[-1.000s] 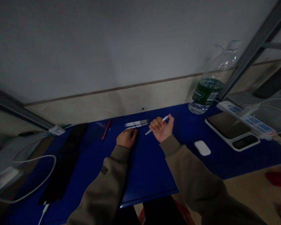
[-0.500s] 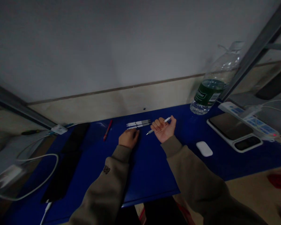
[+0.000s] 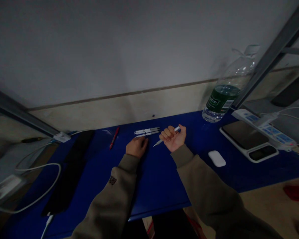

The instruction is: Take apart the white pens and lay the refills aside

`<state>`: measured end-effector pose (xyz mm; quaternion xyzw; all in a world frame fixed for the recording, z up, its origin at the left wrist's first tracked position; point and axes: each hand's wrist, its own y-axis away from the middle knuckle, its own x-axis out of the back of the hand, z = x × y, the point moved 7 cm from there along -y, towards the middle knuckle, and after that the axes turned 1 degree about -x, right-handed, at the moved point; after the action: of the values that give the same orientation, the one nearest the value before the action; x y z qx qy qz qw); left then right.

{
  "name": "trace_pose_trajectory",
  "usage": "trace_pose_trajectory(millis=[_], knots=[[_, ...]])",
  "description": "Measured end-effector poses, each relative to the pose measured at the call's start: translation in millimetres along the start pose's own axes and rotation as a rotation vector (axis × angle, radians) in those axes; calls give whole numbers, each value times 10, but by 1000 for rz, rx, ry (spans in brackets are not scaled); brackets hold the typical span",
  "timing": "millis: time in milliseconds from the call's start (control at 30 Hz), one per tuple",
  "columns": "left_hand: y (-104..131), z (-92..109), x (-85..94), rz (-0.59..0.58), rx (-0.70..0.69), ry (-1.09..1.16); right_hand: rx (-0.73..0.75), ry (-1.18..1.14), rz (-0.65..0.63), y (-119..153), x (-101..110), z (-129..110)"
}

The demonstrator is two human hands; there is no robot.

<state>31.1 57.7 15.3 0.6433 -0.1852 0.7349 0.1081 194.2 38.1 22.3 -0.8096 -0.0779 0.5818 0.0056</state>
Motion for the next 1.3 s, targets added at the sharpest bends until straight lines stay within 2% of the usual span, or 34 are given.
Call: trace_pose_trajectory(millis=[767, 1300], knots=[[-10, 10, -7, 5, -13, 9, -38, -50, 38, 15, 31, -20], [5, 37, 54, -25, 19, 15, -58, 16, 36, 12, 29, 14]])
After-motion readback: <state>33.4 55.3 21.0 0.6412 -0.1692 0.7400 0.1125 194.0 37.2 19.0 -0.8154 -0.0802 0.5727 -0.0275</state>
